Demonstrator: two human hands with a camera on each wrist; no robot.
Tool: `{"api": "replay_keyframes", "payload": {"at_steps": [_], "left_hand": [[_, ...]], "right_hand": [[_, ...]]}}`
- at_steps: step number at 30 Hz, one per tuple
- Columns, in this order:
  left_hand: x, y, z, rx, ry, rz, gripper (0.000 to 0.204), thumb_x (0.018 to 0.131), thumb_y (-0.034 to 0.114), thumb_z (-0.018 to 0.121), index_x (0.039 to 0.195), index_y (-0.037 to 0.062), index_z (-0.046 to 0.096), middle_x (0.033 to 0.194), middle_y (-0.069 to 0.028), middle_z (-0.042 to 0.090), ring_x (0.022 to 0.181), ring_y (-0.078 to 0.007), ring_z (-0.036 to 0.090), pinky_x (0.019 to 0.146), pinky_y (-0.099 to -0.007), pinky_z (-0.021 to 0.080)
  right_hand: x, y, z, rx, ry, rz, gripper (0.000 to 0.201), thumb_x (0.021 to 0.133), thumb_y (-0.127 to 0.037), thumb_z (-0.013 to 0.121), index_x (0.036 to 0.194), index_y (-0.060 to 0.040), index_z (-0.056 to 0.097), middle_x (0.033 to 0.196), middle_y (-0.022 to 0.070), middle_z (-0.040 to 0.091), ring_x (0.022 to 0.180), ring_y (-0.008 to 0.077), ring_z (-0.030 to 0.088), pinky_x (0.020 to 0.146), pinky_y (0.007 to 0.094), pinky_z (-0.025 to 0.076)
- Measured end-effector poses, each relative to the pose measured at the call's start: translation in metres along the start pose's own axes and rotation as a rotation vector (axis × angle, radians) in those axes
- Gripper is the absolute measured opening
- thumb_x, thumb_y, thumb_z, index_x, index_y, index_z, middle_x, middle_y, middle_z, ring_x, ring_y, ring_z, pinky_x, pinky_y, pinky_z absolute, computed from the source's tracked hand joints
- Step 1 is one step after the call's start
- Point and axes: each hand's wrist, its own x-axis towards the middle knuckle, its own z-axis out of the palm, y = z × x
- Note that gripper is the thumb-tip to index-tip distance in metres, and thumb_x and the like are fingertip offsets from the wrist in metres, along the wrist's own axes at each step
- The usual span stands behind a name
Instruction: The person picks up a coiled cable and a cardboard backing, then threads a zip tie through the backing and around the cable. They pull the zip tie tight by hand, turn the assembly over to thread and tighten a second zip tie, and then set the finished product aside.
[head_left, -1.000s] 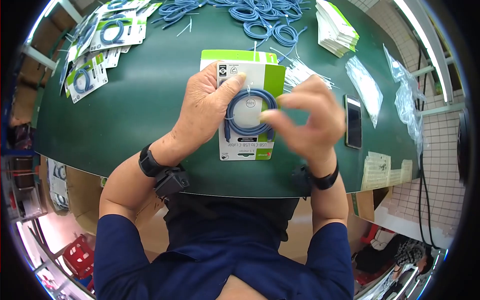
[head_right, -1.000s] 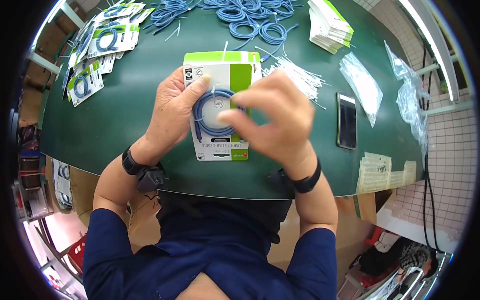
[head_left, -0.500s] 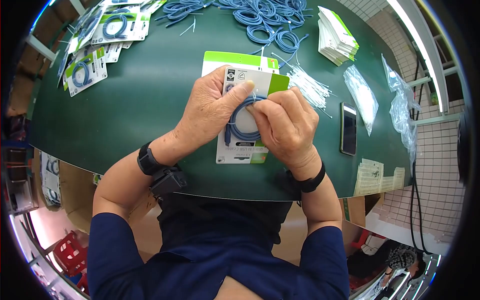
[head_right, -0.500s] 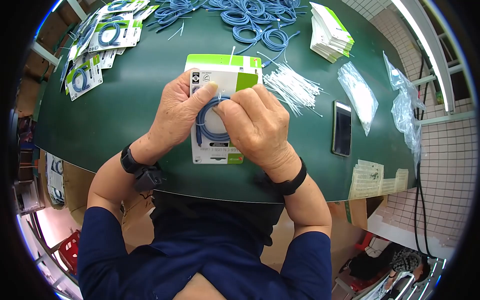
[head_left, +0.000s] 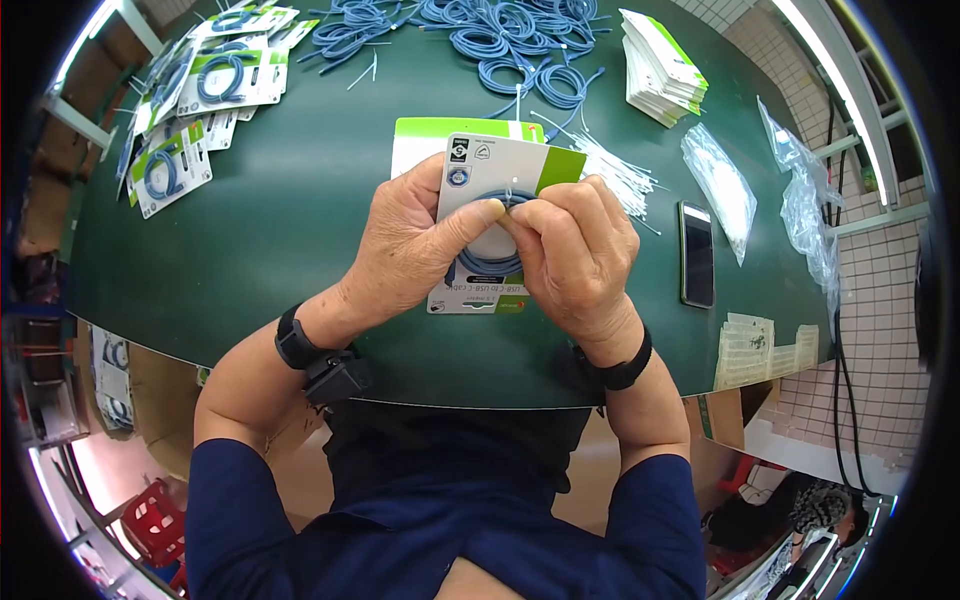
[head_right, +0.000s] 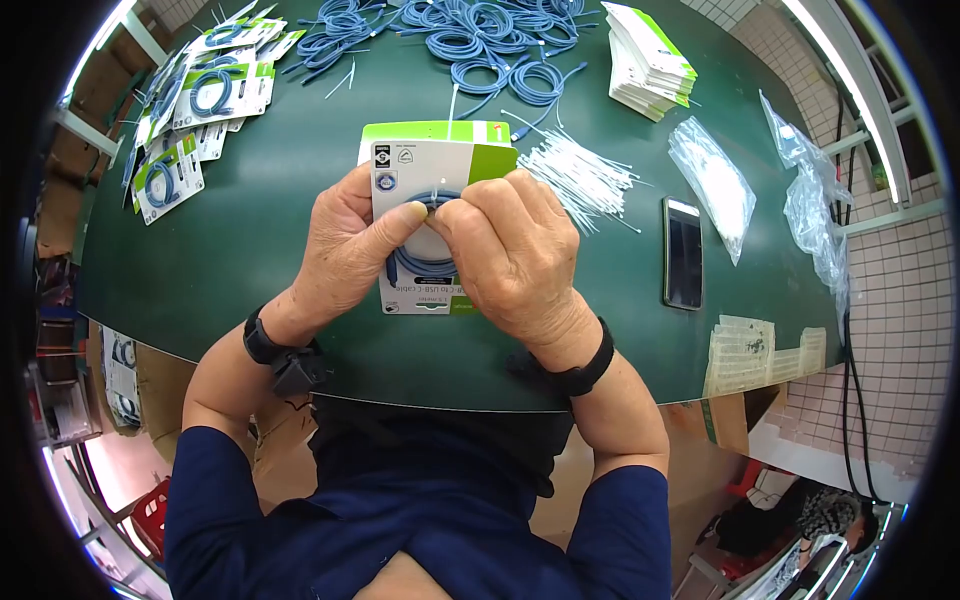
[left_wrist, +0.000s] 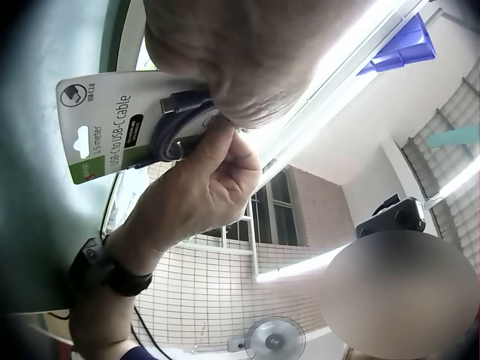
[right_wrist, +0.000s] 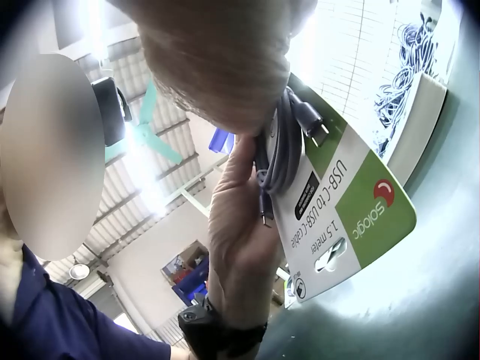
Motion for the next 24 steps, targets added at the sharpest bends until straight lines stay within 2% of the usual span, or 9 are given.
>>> {"api": "replay_keyframes", "payload": {"at_steps": [10,13,24], "left_hand": [[0.010,0.004,-0.008,-0.176,0.069,-0.042,0.029,0.105,0.011,0.068,0.130,-0.0025,0.065,0.116,-0.0087,0.076,0.101,-0.0114,0.071,0.089,-0.0285,0.060],[0.014,0.006,-0.013,-0.313,0.116,-0.068,0.027,0.105,0.010,0.068,0.128,-0.0030,0.065,0.116,-0.0095,0.076,0.100,-0.0122,0.072,0.088,-0.0287,0.061],[0.012,0.007,-0.011,-0.227,0.131,-0.072,0.025,0.104,0.009,0.068,0.126,-0.0031,0.066,0.115,-0.0102,0.076,0.099,-0.0127,0.073,0.086,-0.0286,0.062]], "right_hand": [[-0.002,-0.007,-0.002,0.134,0.015,0.003,0.029,0.077,-0.001,0.088,0.091,-0.0047,0.064,0.088,0.0084,0.065,0.070,0.0242,0.059,0.058,0.0360,0.046],[-0.002,-0.013,-0.003,0.198,-0.012,-0.030,0.029,0.078,-0.001,0.088,0.092,-0.0050,0.063,0.092,0.0085,0.068,0.071,0.0236,0.061,0.059,0.0353,0.048],[-0.008,-0.022,0.003,0.417,-0.062,-0.050,0.031,0.083,-0.004,0.087,0.099,-0.0057,0.061,0.104,0.0104,0.074,0.076,0.0240,0.068,0.065,0.0345,0.055]]}}
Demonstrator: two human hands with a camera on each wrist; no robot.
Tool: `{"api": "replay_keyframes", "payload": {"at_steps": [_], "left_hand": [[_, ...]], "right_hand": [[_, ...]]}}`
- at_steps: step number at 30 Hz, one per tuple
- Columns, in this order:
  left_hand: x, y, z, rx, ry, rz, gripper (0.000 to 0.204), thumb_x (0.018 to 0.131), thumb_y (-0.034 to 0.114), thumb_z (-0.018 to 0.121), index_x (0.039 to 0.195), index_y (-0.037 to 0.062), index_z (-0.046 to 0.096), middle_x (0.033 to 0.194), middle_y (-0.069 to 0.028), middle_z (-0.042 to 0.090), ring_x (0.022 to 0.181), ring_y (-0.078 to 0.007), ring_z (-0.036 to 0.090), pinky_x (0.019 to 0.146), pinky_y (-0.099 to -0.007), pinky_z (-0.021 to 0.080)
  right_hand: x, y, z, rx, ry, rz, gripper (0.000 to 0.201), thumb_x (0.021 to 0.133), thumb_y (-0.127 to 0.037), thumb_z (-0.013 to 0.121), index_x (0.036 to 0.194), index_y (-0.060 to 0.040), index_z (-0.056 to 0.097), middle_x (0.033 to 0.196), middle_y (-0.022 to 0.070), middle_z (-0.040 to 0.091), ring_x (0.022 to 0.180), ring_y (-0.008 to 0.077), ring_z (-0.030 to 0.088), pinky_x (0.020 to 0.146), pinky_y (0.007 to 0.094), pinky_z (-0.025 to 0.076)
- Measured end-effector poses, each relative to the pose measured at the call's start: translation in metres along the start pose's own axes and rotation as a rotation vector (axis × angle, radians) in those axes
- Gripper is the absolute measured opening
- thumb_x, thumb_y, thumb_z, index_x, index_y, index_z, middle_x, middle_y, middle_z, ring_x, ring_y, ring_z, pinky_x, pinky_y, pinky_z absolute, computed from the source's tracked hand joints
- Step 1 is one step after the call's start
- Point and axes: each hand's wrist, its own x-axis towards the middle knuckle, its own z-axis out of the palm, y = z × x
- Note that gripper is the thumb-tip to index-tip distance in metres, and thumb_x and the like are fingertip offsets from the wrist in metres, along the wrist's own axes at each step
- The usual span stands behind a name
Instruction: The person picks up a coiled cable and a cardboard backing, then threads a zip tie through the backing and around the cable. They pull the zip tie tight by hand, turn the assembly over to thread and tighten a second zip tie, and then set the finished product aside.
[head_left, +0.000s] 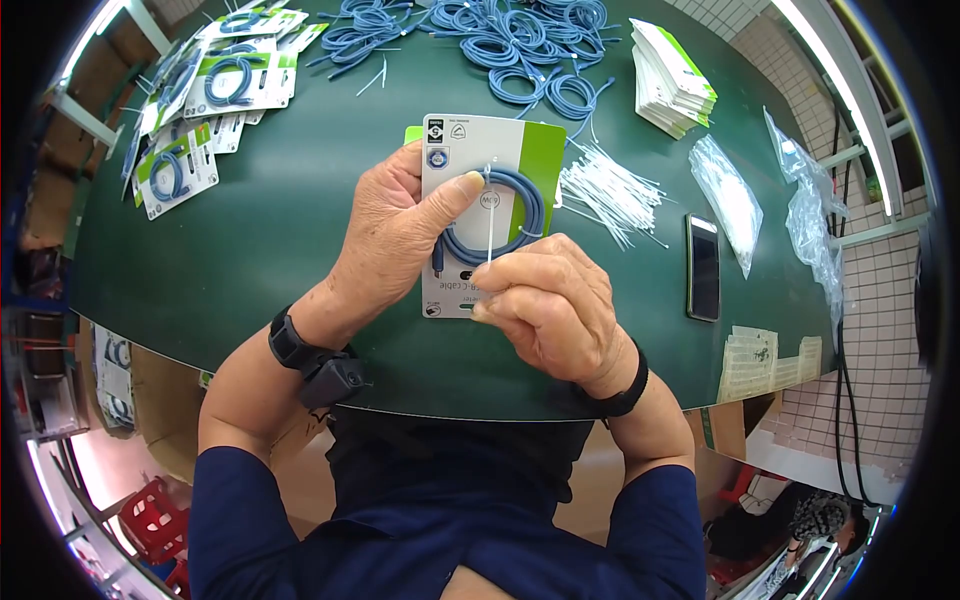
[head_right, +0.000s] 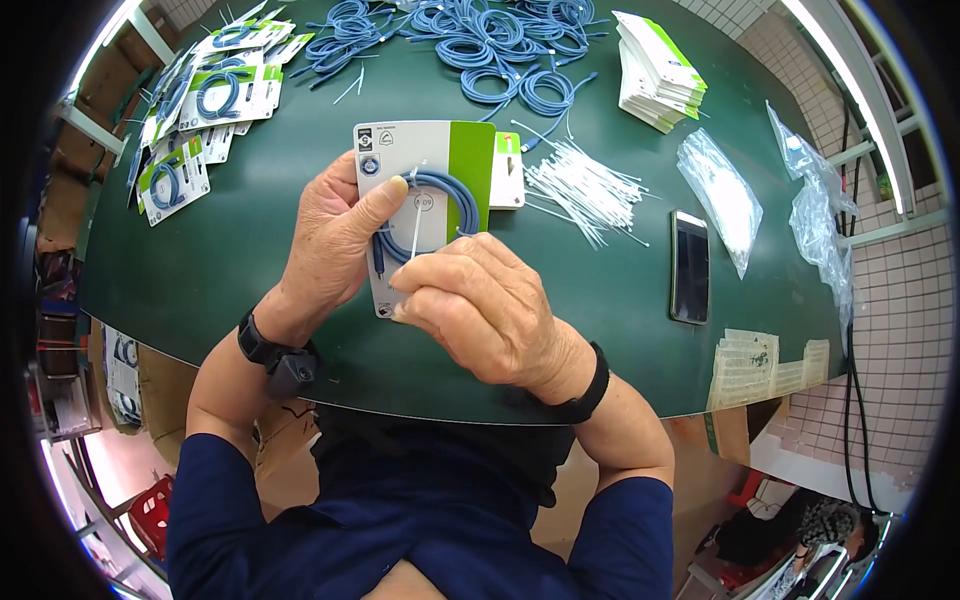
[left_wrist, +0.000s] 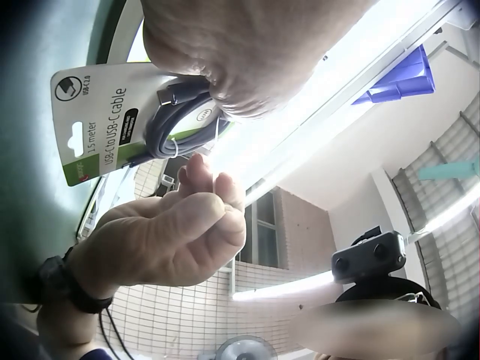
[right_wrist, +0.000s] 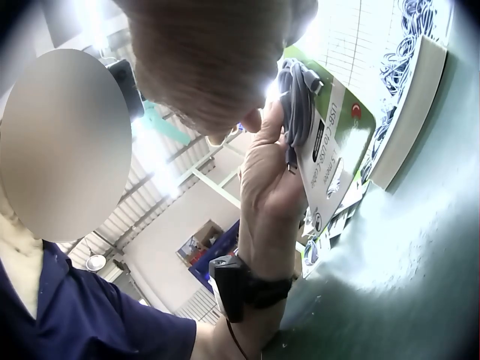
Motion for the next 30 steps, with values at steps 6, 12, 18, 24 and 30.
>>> {"api": "replay_keyframes", "payload": {"at_steps": [6,12,18,24,30], "left_hand": [[-0.001,-0.001,0.000,0.052,-0.011,0.007,0.026,0.104,0.009,0.068,0.126,-0.0029,0.067,0.116,-0.0101,0.076,0.099,-0.0126,0.073,0.086,-0.0287,0.062],[-0.001,-0.001,0.002,0.038,-0.009,0.010,0.026,0.104,0.008,0.067,0.128,-0.0019,0.066,0.116,-0.0097,0.076,0.099,-0.0125,0.073,0.086,-0.0291,0.061],[-0.003,-0.006,0.004,0.048,0.006,-0.003,0.027,0.103,0.007,0.066,0.130,-0.0011,0.065,0.116,-0.0094,0.076,0.100,-0.0127,0.072,0.087,-0.0294,0.061],[-0.005,-0.007,0.006,0.051,-0.021,-0.031,0.028,0.103,0.007,0.067,0.130,-0.0016,0.064,0.116,-0.0090,0.076,0.100,-0.0127,0.072,0.089,-0.0296,0.060],[-0.009,-0.009,0.008,0.121,-0.044,-0.001,0.029,0.102,0.007,0.067,0.130,-0.0018,0.063,0.115,-0.0089,0.076,0.100,-0.0115,0.071,0.089,-0.0291,0.059]], "right_hand": [[0.000,-0.001,0.001,0.054,-0.037,-0.006,0.029,0.085,-0.006,0.086,0.099,-0.0062,0.060,0.107,0.0112,0.074,0.076,0.0243,0.068,0.065,0.0343,0.055],[0.001,-0.002,-0.001,0.094,-0.048,0.018,0.029,0.086,-0.006,0.085,0.100,-0.0059,0.060,0.109,0.0135,0.076,0.076,0.0251,0.069,0.067,0.0351,0.056],[0.000,-0.001,0.004,0.165,0.040,0.092,0.026,0.086,0.003,0.083,0.102,-0.0036,0.063,0.112,0.0174,0.077,0.078,0.0272,0.071,0.068,0.0359,0.059],[-0.001,0.007,-0.002,0.024,0.008,0.091,0.028,0.084,0.010,0.080,0.108,-0.0001,0.069,0.110,0.0177,0.077,0.079,0.0271,0.071,0.069,0.0349,0.059],[-0.002,0.014,-0.003,-0.082,-0.016,0.061,0.030,0.083,0.012,0.080,0.110,0.0014,0.074,0.107,0.0169,0.075,0.079,0.0256,0.071,0.069,0.0343,0.059]]}}
